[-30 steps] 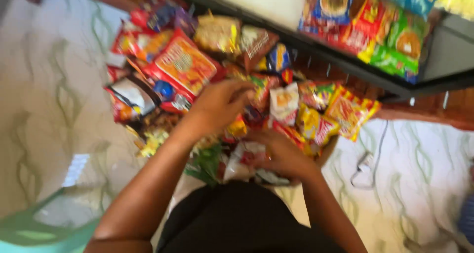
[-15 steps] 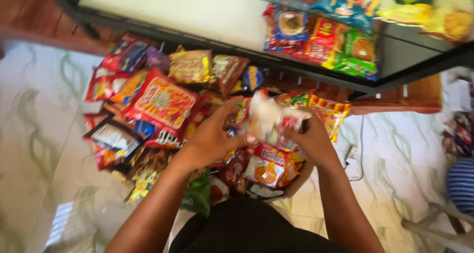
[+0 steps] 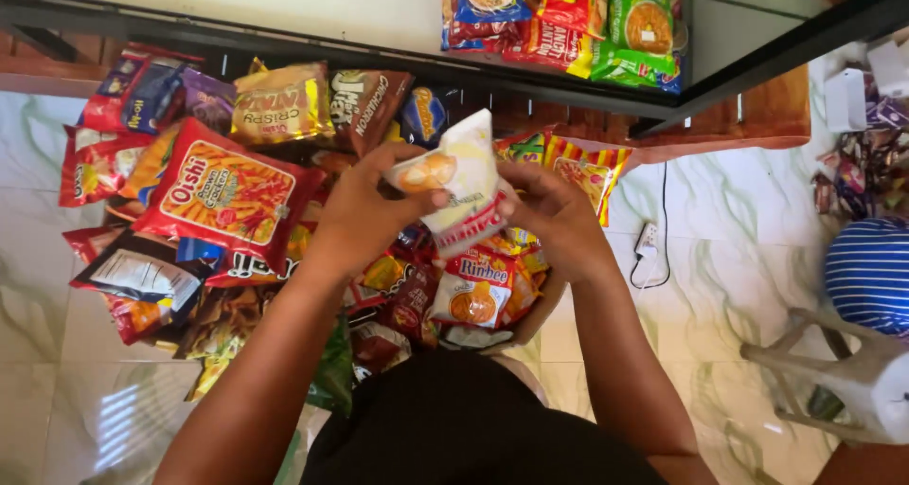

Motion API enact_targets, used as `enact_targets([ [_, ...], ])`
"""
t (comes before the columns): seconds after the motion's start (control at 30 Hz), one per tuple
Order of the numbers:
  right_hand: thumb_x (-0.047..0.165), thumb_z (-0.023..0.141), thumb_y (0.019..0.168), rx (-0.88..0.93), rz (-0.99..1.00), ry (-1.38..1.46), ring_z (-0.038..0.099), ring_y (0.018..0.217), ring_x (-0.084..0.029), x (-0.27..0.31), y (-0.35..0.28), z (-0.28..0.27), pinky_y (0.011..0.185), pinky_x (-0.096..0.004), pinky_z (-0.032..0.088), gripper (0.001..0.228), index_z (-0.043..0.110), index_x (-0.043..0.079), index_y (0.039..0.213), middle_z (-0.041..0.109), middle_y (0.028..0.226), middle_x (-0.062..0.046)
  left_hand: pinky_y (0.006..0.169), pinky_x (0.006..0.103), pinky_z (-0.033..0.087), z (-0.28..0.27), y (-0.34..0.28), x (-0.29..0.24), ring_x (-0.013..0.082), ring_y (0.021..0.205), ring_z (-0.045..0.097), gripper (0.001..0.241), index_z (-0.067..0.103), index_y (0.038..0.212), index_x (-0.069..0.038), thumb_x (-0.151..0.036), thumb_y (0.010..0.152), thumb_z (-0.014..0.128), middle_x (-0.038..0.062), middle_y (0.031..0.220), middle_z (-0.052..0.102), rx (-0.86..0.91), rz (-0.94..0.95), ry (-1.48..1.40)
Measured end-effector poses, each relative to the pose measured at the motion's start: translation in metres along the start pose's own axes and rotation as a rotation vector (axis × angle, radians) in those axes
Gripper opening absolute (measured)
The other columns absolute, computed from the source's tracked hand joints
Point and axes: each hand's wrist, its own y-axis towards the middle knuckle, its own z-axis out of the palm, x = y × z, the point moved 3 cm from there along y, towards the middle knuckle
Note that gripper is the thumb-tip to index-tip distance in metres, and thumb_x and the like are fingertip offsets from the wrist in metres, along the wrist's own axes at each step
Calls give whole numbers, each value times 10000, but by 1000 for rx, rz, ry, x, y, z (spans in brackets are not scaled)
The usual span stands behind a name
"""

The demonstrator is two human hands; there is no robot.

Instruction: Organize snack packages from the floor onto the shelves of a glass display case.

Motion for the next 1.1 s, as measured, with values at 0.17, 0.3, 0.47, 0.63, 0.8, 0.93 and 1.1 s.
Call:
enact_targets([
  [0.17,77,734,971,-86,46,1,660,1033,-204,-36,-2,-15,830,-343,569,362,592,0,1294,685,1202,-120,821,265,556,20,11,17,112,947,668,524,590,1286,-24,-172,850,841,55,1060,715,-11,72,-293],
  [0.3,43,711,968,-136,41,168,661,1056,-216,-43,-2,-5,863,-366,578,337,578,5,1275,673,1219,-119,635,297,426,23,23,40,156,805,603,444,606,1241,11,-133,878,818,95,1048,732,-24,-178,-626],
  [0.47,-25,697,859,-182,13,145,654,1095,-194,-2,-5,12,863,-367,586,512,551,78,1339,644,1298,-58,750,327,580,12,15,11,172,959,698,511,542,1307,9,-192,890,759,150,1161,697,-69,-139,-648],
  [0.63,-51,737,861,-68,-252,-168,654,1170,-208,62,1,13,960,-373,568,621,520,82,1427,657,1306,-95,954,465,473,-16,3,-59,346,1252,530,969,308,1525,-35,-126,738,865,216,1484,451,-27,287,-7],
  [0.8,-41,742,869,142,-474,-805,657,1234,-225,136,12,49,1056,-374,512,655,537,81,1478,699,1299,-103,1001,532,453,-16,-6,-109,543,1326,465,959,429,1532,-53,-194,708,899,345,1501,398,-65,645,559],
  [0.93,-7,788,881,0,-719,-947,637,1280,-270,147,14,64,1074,-363,520,626,561,96,1456,652,1390,-124,944,444,555,-5,23,-77,358,1115,717,479,595,1374,-141,-167,923,754,173,1226,726,114,359,488],
  [1.1,-10,799,899,-249,-824,-655,592,1353,-272,119,21,33,1093,-380,540,583,540,76,1415,543,1487,-138,947,372,575,10,57,-91,216,1081,702,382,543,1378,-34,-178,1052,680,166,1210,726,28,369,-245],
])
